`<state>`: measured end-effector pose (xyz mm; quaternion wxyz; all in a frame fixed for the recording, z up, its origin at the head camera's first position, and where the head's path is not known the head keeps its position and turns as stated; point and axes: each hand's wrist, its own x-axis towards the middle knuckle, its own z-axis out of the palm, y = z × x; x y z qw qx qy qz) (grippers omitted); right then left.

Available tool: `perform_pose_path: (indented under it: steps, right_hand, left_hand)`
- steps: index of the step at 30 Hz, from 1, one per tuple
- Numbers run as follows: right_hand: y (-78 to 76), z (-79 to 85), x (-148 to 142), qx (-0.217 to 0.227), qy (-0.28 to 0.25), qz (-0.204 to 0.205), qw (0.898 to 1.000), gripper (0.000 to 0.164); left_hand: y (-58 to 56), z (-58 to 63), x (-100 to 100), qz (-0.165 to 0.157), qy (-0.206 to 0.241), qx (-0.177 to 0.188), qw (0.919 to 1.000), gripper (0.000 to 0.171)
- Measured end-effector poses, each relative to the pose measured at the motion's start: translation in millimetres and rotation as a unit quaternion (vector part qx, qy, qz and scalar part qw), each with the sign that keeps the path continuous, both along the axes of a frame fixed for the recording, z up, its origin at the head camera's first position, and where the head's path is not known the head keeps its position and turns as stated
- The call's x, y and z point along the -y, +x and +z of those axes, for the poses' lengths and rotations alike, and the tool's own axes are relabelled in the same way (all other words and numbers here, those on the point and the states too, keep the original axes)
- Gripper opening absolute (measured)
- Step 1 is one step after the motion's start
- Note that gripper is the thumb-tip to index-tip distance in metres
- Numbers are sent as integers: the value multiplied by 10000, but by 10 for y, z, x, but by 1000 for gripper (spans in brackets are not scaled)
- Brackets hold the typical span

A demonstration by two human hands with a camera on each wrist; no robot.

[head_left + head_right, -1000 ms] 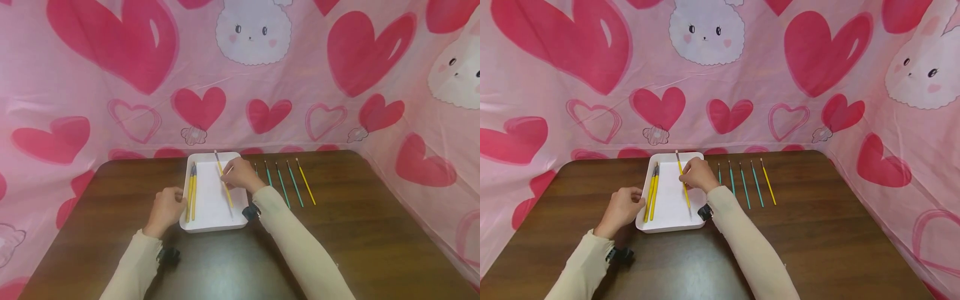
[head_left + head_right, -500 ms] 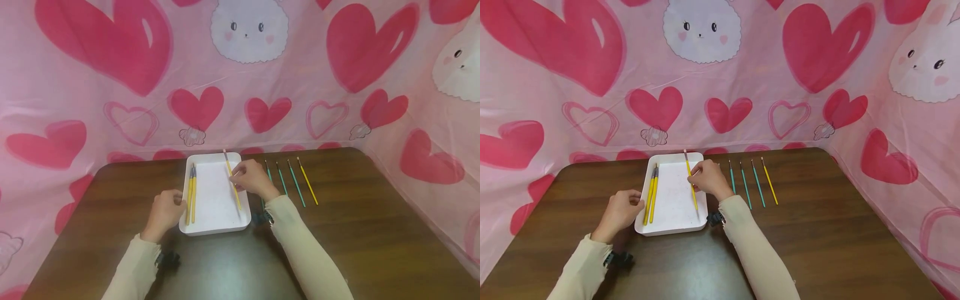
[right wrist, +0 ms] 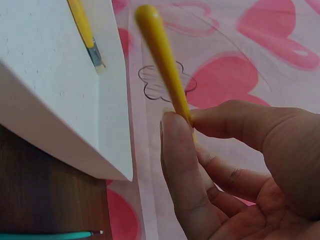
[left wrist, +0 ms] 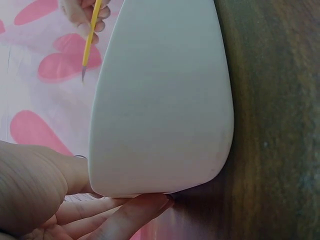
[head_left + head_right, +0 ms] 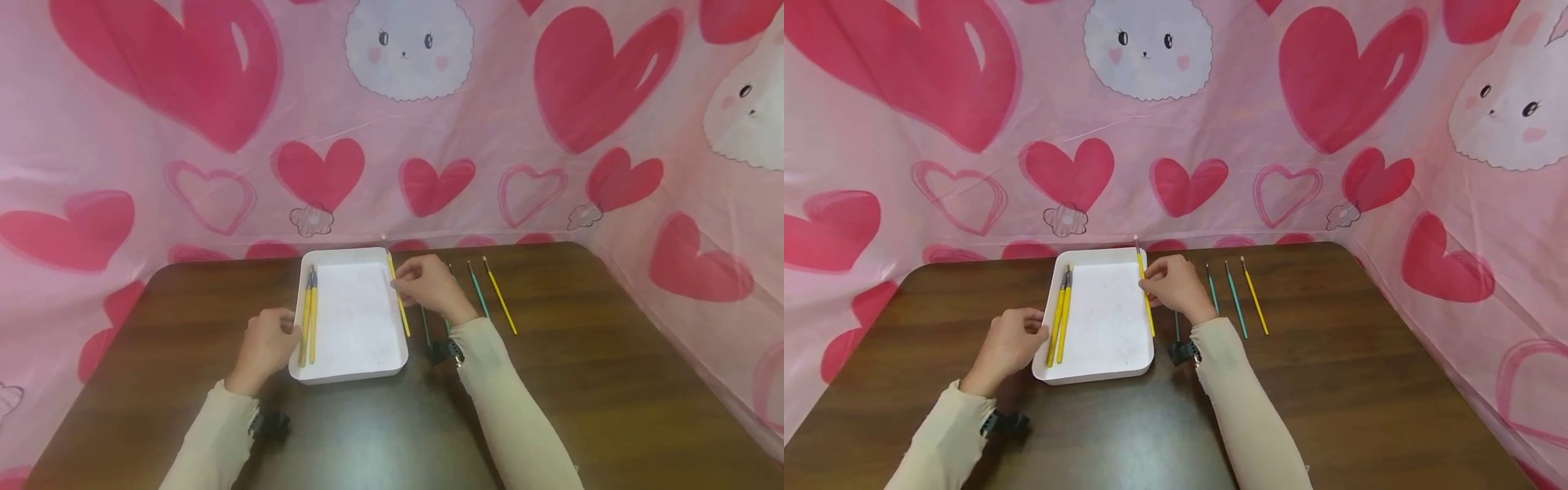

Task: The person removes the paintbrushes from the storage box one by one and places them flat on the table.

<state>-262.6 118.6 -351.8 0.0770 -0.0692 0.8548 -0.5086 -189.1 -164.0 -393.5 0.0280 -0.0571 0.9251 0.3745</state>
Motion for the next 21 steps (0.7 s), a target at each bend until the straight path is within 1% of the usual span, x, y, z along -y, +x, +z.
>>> perform_pose_path:
  steps: [7,13,15,21]
  right_hand:
    - [-60,-18,-57,84,154,-183,9997,26]
    - [-118,-18,-129,48,332,-246,9991,27]
    - [-125,-13,-170,9,416,-268,9988,26]
    - [-128,17,-302,56,435,-292,9986,27]
  left_hand:
    - [-28,-5,-4,1,-22,64,10000,38]
    - [-35,22,-6,9,-70,139,9999,39]
    - [-36,27,-4,17,-77,162,9998,39]
    - [-23,22,-8,61,-69,265,9996,39]
